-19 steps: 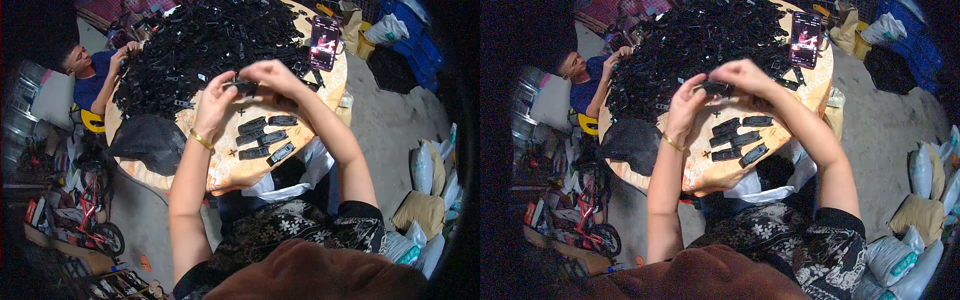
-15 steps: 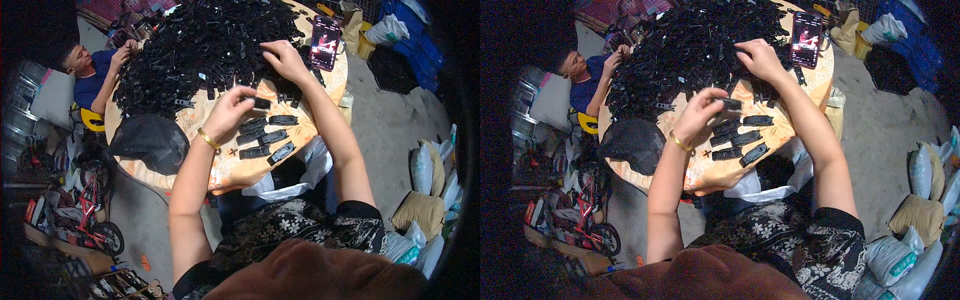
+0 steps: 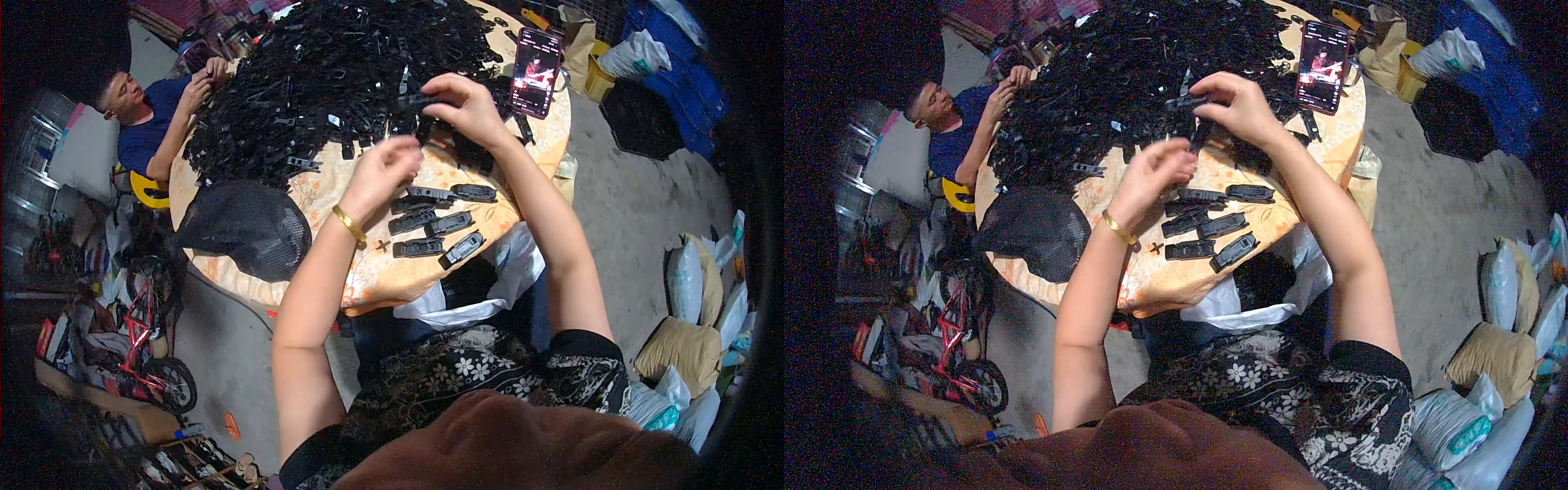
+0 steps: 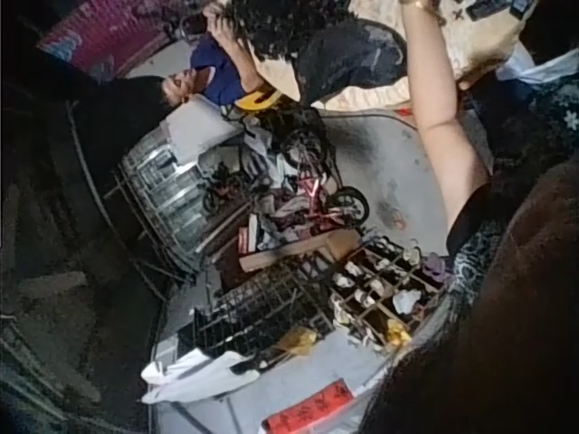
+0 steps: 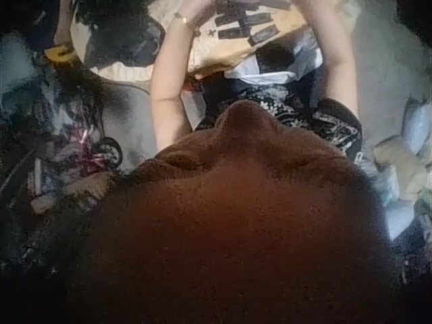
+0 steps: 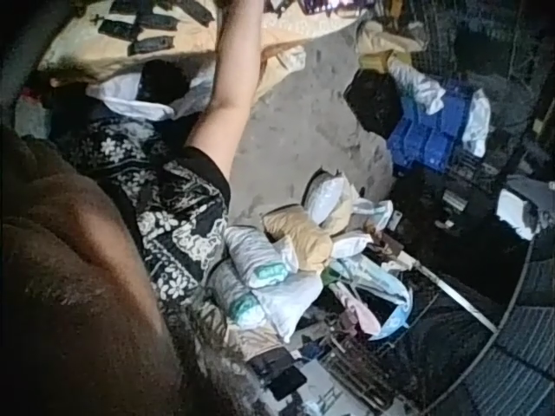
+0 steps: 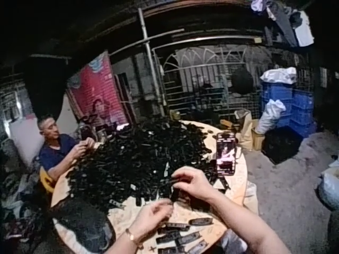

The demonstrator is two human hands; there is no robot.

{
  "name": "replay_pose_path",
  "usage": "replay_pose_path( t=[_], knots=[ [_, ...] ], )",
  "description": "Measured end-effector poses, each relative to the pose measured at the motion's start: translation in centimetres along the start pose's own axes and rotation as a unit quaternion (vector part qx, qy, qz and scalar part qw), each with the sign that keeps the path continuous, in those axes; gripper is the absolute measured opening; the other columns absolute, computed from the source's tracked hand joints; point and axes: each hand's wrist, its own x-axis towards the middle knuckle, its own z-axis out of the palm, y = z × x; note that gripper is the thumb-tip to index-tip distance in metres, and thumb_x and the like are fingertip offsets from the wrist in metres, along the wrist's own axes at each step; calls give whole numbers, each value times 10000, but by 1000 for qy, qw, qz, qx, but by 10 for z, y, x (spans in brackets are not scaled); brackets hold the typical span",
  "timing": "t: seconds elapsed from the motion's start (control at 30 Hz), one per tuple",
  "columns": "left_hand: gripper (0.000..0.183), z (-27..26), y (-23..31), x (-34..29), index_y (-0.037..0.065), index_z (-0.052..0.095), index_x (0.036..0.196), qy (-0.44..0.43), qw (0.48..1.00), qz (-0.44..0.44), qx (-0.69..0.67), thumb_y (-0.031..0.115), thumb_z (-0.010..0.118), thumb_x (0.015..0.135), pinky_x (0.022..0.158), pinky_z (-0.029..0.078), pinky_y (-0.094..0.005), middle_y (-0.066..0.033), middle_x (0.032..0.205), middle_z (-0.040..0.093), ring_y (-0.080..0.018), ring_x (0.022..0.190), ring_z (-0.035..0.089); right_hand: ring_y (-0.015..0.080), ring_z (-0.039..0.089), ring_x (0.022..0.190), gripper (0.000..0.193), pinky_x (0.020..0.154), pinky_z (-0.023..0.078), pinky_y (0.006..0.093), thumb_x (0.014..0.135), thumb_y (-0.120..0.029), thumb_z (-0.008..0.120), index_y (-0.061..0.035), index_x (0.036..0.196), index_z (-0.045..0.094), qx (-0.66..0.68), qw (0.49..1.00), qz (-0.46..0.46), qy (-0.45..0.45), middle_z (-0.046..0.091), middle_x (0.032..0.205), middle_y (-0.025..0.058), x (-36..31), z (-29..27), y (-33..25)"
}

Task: The person assembles plastic components by hand, fitting small plastic pieces together and placing the assembled parts onto the table.

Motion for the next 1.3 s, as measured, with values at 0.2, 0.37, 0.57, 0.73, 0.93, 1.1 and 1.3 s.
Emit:
replay_pose_path(
  t=[0.2, 0.37, 0.57, 0.73, 0.93, 1.1, 1.3],
  knots=[
    [250, -9, 12, 4, -30, 488, 1073, 108, 980, 5, -166, 116, 498, 871, 575, 507, -189, -105, 800, 605, -111, 624, 597, 210, 595, 845, 177, 738, 475, 292, 682, -34, 644, 5, 843, 584, -166, 971, -126, -116, 606, 886, 117, -13, 27, -20],
    [184, -5, 10, 3, -16, 569, 972, 124, 990, 64, -11, 104, 559, 833, 555, 472, -175, -50, 754, 611, -72, 616, 577, 207, 612, 788, 227, 693, 486, 290, 703, -65, 644, 2, 911, 581, -175, 968, -41, -176, 612, 877, 116, -11, 20, -24],
    [186, -3, 9, 4, -12, 586, 970, 159, 979, 121, 40, 88, 582, 814, 542, 453, -179, -28, 710, 607, -56, 608, 561, 142, 556, 731, 250, 659, 458, 249, 736, -52, 611, -27, 984, 589, -142, 976, -51, -155, 570, 829, 78, -10, 15, -24],
    [205, -6, 8, 4, -29, 564, 998, 218, 970, 110, 15, 71, 568, 819, 560, 487, -187, -50, 761, 595, -86, 615, 583, 77, 523, 696, 233, 610, 447, 224, 761, -55, 607, -19, 989, 585, -122, 986, 8, -116, 552, 778, 26, -8, 13, -24],
    [208, -4, 6, 7, -44, 547, 1022, 224, 969, 68, -77, 58, 529, 841, 591, 504, -202, -74, 821, 590, -116, 672, 600, 57, 540, 611, 219, 525, 456, 207, 745, -158, 676, -6, 887, 608, 40, 973, 210, -83, 597, 710, 8, -11, 17, -25],
    [203, -3, 2, 8, -59, 541, 1021, 233, 962, 79, -119, 42, 515, 847, 618, 506, -200, -82, 828, 595, -119, 694, 602, 64, 547, 652, 197, 570, 464, 223, 773, -187, 645, -26, 880, 604, 32, 982, 161, -98, 600, 740, 10, -11, 22, -11],
    [209, 9, 0, 2, -59, 547, 1009, 161, 983, 60, -68, 40, 551, 825, 621, 501, -188, -91, 875, 597, -110, 743, 590, 126, 587, 855, 325, 748, 477, 250, 745, -63, 638, -20, 1057, 557, -70, 996, 20, -54, 620, 943, 78, -16, 34, -19]
  ],
)
